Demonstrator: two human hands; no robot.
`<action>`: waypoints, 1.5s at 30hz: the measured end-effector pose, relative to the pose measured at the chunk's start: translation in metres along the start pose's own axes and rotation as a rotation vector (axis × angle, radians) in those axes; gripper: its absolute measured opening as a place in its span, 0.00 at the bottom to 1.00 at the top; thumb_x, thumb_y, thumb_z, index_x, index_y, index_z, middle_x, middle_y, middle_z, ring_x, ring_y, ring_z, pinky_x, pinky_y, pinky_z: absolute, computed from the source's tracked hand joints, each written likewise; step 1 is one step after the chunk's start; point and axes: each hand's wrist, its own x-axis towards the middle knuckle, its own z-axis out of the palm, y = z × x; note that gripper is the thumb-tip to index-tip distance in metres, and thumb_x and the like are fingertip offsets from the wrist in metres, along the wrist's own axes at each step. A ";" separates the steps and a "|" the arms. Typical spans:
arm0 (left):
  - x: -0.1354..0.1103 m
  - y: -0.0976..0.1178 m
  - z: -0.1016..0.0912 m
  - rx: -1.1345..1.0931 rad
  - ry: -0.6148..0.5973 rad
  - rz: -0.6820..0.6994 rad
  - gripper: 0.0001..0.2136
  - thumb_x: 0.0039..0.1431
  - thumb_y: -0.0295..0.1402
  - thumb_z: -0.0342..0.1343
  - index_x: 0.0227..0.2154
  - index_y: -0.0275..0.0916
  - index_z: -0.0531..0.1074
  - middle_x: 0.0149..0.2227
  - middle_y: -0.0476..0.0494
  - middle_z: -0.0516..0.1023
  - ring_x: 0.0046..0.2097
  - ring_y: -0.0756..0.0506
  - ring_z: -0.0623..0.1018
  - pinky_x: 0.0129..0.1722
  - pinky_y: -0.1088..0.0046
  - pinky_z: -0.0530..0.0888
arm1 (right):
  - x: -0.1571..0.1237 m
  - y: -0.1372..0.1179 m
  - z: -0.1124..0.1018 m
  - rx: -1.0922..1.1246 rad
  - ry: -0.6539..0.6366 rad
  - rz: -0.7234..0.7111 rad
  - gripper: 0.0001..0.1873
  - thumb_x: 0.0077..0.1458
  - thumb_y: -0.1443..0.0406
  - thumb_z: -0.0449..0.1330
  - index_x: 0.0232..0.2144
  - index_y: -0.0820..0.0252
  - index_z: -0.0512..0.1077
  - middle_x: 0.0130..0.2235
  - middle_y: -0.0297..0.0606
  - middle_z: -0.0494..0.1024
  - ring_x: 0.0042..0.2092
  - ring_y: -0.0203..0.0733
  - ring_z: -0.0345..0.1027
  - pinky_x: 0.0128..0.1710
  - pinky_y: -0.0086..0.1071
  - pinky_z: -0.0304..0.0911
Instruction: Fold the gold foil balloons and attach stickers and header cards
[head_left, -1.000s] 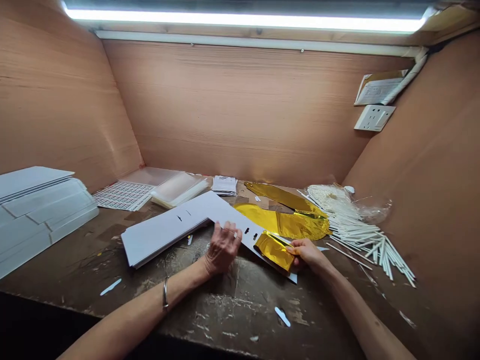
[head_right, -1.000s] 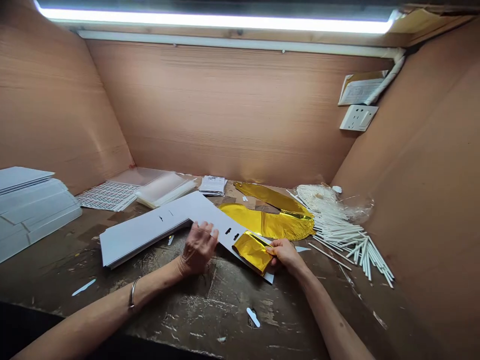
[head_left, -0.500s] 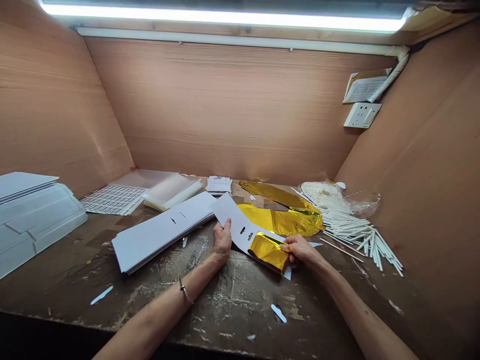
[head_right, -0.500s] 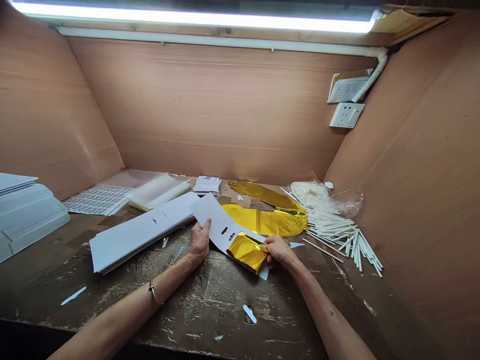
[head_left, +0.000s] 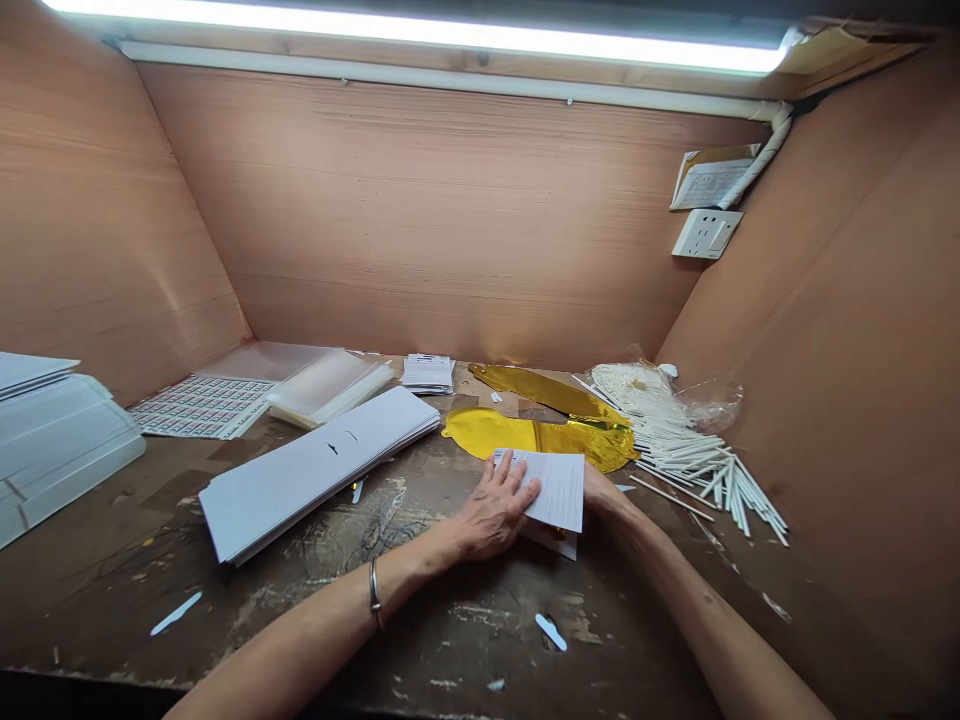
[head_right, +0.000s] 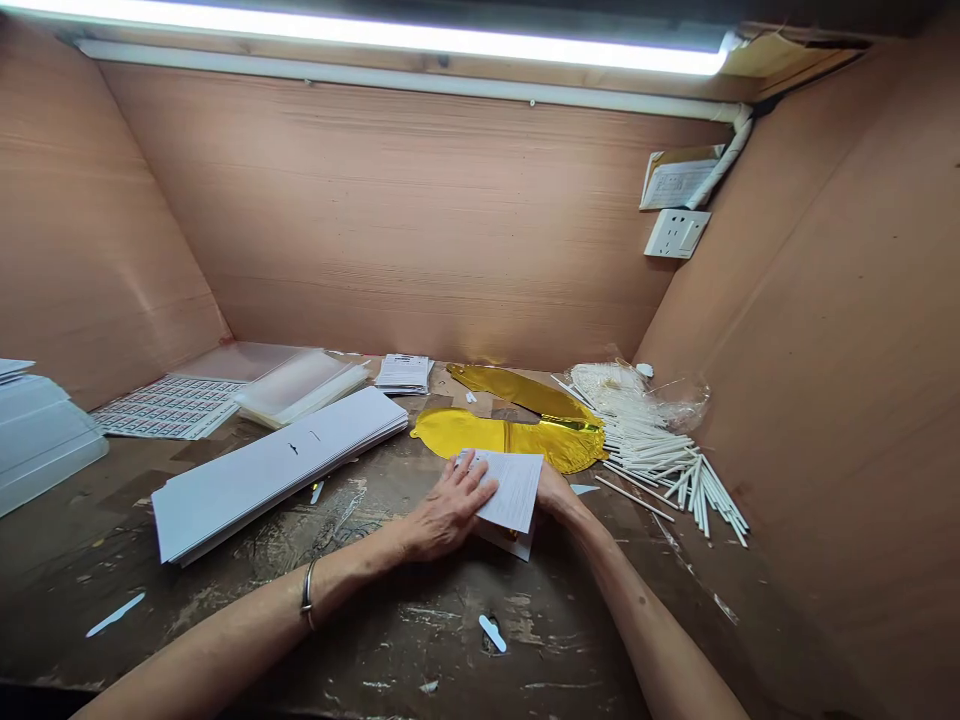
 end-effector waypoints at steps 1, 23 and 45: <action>0.000 0.002 0.002 0.043 -0.094 0.017 0.29 0.54 0.49 0.46 0.54 0.34 0.56 0.59 0.28 0.51 0.61 0.31 0.43 0.55 0.45 0.43 | -0.001 0.000 -0.001 0.004 -0.022 -0.002 0.07 0.43 0.67 0.55 0.23 0.64 0.72 0.16 0.31 0.69 0.16 0.32 0.59 0.17 0.25 0.56; 0.001 -0.015 0.003 -0.531 0.542 -0.612 0.27 0.47 0.50 0.54 0.44 0.34 0.64 0.49 0.31 0.66 0.53 0.36 0.65 0.49 0.56 0.64 | -0.027 0.003 0.013 -0.472 0.065 -0.371 0.02 0.48 0.67 0.53 0.28 0.59 0.65 0.31 0.34 0.68 0.33 0.35 0.61 0.32 0.27 0.53; 0.026 0.018 -0.022 -1.477 0.334 -0.479 0.17 0.30 0.22 0.56 0.30 0.31 0.75 0.31 0.44 0.77 0.33 0.45 0.74 0.34 0.72 0.69 | -0.023 -0.016 -0.023 0.199 0.122 -0.290 0.24 0.36 0.55 0.63 0.37 0.63 0.71 0.37 0.41 0.74 0.39 0.46 0.66 0.40 0.38 0.60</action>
